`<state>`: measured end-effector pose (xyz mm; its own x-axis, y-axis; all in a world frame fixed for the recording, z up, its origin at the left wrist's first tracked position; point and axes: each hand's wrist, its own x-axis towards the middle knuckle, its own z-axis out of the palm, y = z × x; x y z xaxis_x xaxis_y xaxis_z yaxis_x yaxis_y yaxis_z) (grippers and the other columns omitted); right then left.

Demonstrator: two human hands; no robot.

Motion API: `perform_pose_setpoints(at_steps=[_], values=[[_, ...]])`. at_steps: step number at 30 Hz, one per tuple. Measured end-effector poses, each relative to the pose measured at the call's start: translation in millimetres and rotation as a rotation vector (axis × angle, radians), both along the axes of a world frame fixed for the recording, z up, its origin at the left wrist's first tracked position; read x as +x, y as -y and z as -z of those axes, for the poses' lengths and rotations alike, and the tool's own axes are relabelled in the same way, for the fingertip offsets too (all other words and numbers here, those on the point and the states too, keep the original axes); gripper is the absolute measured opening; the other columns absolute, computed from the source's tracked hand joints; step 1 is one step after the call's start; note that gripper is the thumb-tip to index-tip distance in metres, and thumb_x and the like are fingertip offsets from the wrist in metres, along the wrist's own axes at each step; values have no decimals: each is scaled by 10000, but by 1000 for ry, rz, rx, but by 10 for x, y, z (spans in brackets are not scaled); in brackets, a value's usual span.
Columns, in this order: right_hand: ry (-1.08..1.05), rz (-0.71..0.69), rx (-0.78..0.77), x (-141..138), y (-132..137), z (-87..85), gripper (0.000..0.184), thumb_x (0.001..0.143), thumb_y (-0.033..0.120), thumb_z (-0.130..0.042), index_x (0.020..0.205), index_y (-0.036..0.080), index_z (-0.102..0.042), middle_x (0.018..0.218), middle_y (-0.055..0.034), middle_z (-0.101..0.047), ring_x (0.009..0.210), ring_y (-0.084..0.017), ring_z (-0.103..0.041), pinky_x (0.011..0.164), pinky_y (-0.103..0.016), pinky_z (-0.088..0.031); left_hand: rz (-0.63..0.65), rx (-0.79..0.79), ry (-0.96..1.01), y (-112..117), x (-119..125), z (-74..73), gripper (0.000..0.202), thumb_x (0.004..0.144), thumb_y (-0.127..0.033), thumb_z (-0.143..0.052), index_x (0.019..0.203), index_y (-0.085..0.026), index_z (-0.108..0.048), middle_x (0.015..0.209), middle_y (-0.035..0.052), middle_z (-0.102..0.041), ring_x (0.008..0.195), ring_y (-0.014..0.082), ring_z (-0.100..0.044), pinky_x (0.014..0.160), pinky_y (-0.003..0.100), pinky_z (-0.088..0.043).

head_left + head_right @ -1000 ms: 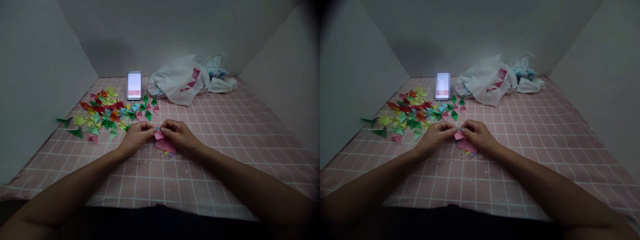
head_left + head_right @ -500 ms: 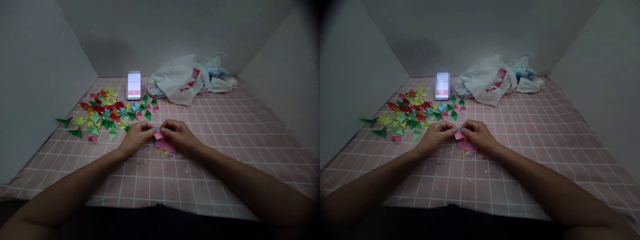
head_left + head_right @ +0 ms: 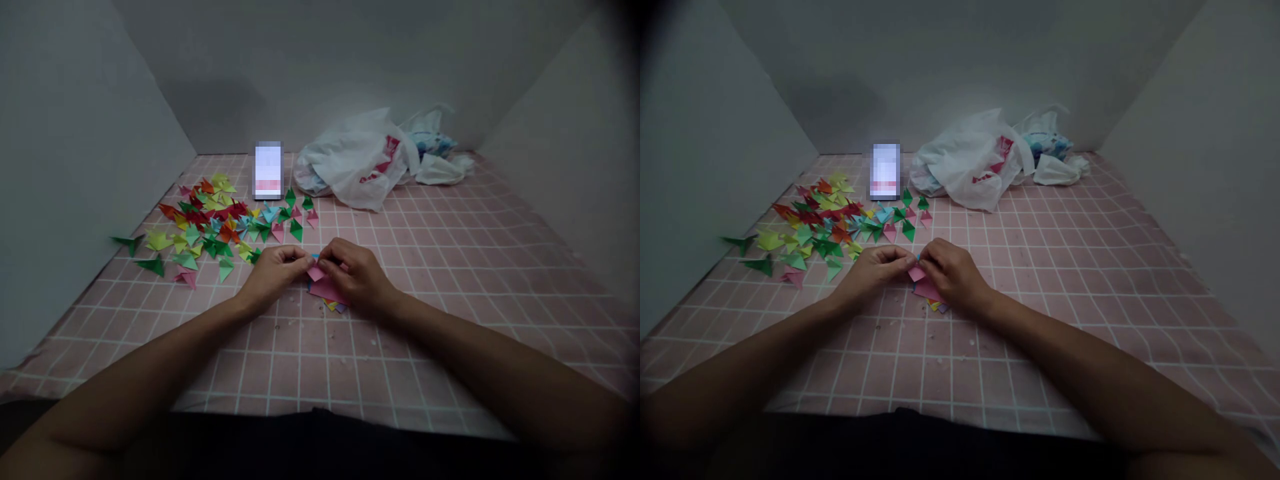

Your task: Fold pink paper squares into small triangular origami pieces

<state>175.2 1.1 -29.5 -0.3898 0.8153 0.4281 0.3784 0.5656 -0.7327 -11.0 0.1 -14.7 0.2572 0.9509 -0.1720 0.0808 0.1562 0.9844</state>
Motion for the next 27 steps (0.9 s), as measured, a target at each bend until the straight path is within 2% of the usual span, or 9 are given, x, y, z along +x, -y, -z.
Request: perform_pose_setpoints(at_steps=[6,12,15,19,22,27], values=[[38,21,114,1,13,27,158,933,150,-537,783,191,-560,766,-23,-590,714,-155,-549,663,-292,-404,25,61,-31,1,-3,-17,216,756,-364,-747,716,-154,-717,719,13,-687,671,120,-579,674,257,-433],[-3,25,50,-6,-4,20,155,912,161,-560,760,186,-566,743,-14,-590,687,-145,-541,656,-289,-396,16,142,-74,3,-5,-26,183,771,-337,-730,749,-156,-723,744,14,-691,713,134,-593,719,272,-448],[-45,32,-65,0,1,-16,140,901,192,-568,763,182,-588,747,-14,-605,696,-147,-547,664,-294,-397,15,131,-77,3,-3,-32,172,753,-328,-735,752,-156,-719,751,14,-689,713,134,-595,718,273,-455],[-175,34,-334,12,5,-76,162,901,277,-553,798,171,-620,732,-3,-585,664,-138,-512,631,-290,-385,-14,85,-62,-5,-4,-30,207,732,-359,-751,740,-158,-706,745,10,-674,697,128,-583,700,272,-447],[-263,9,-514,12,-2,-96,182,855,345,-612,804,170,-617,703,14,-551,618,-124,-474,582,-275,-356,-49,43,-54,-13,-4,-27,232,714,-380,-766,739,-160,-698,741,3,-668,678,121,-565,677,266,-430],[-295,7,-618,-4,-2,-69,200,808,370,-667,796,177,-616,663,23,-550,591,-120,-482,555,-264,-358,-62,35,-47,-12,8,-29,238,704,-380,-779,738,-159,-697,735,1,-668,664,115,-559,662,260,-428]])
